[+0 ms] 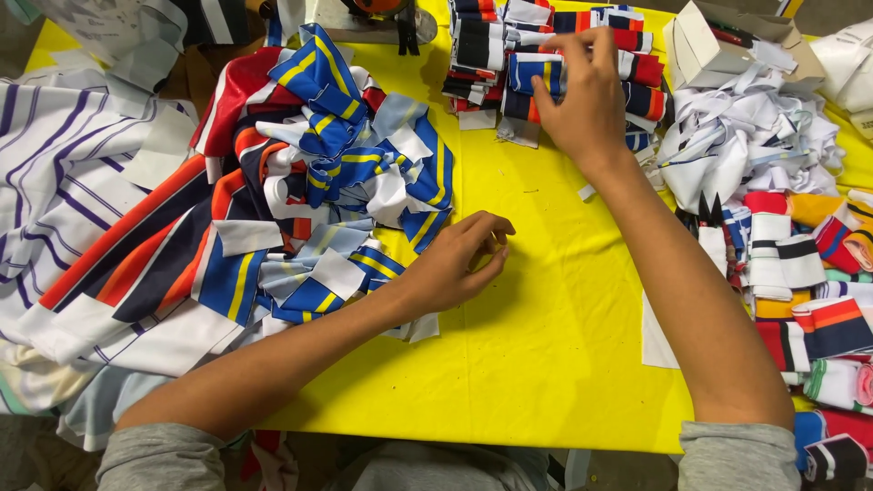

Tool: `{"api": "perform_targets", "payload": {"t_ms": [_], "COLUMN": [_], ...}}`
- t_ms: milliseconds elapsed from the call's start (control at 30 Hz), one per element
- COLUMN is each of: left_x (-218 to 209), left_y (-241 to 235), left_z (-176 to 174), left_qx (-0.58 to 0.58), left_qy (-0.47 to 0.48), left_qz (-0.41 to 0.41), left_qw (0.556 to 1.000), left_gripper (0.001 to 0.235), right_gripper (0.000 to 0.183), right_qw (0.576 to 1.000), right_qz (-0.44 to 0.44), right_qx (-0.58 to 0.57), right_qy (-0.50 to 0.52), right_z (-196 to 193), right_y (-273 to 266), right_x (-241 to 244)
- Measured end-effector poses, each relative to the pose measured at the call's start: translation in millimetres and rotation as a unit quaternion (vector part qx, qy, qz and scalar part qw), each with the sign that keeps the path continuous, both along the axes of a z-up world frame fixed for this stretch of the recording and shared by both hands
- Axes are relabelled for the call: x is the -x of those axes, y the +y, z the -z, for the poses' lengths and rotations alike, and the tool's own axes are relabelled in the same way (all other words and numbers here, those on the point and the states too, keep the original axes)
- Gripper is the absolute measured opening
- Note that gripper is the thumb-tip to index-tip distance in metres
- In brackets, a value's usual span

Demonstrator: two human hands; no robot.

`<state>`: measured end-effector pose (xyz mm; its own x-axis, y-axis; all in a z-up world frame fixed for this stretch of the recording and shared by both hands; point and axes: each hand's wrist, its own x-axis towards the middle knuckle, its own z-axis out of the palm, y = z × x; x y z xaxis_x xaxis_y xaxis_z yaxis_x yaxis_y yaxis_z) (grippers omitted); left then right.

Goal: Trimming, folding, and stacking small strips of striped fabric on a work table in a factory setting.

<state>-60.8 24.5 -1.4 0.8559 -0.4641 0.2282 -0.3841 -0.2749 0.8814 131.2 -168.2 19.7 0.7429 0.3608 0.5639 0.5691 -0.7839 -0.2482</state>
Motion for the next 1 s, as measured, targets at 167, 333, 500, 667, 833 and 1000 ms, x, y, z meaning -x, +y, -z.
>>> {"api": "perform_targets", "payload": {"t_ms": [167,333,500,667,833,1000], "left_x": [3.4,3.3,14.4,1.2,-2.6,-15.0], "left_y": [-10.7,-14.3,-7.7,-3.0,2.1,3.5], "left_z": [27.7,40.0,24.7,30.0,20.2,17.8], "left_qx": [-0.111,-0.207,-0.189,-0.162,-0.111,0.104], "left_qy": [-0.188,-0.326,-0.367,-0.324,-0.180,0.018], "left_qz": [0.015,-0.009,-0.049,-0.092,-0.071,-0.090], "left_qw": [0.976,0.922,0.909,0.928,0.975,0.990], "left_gripper": [0.024,0.020,0.010,0.015,0.018,0.037], "right_gripper": [0.021,0.008,0.018,0.004,0.008,0.016], "right_qw": [0.984,0.988,0.966,0.966,0.962,0.928], "right_qz": [0.024,-0.139,-0.131,-0.165,-0.172,-0.097], "right_qx": [0.132,0.031,0.115,0.025,-0.099,-0.231], "right_qy": [-0.115,0.052,0.191,0.195,0.186,0.275], "right_z": [-0.6,-23.6,17.3,1.0,-42.6,-43.8], "right_y": [10.3,71.7,111.8,95.3,36.6,-31.9], "right_x": [14.8,64.9,66.3,66.3,96.2,154.2]}}
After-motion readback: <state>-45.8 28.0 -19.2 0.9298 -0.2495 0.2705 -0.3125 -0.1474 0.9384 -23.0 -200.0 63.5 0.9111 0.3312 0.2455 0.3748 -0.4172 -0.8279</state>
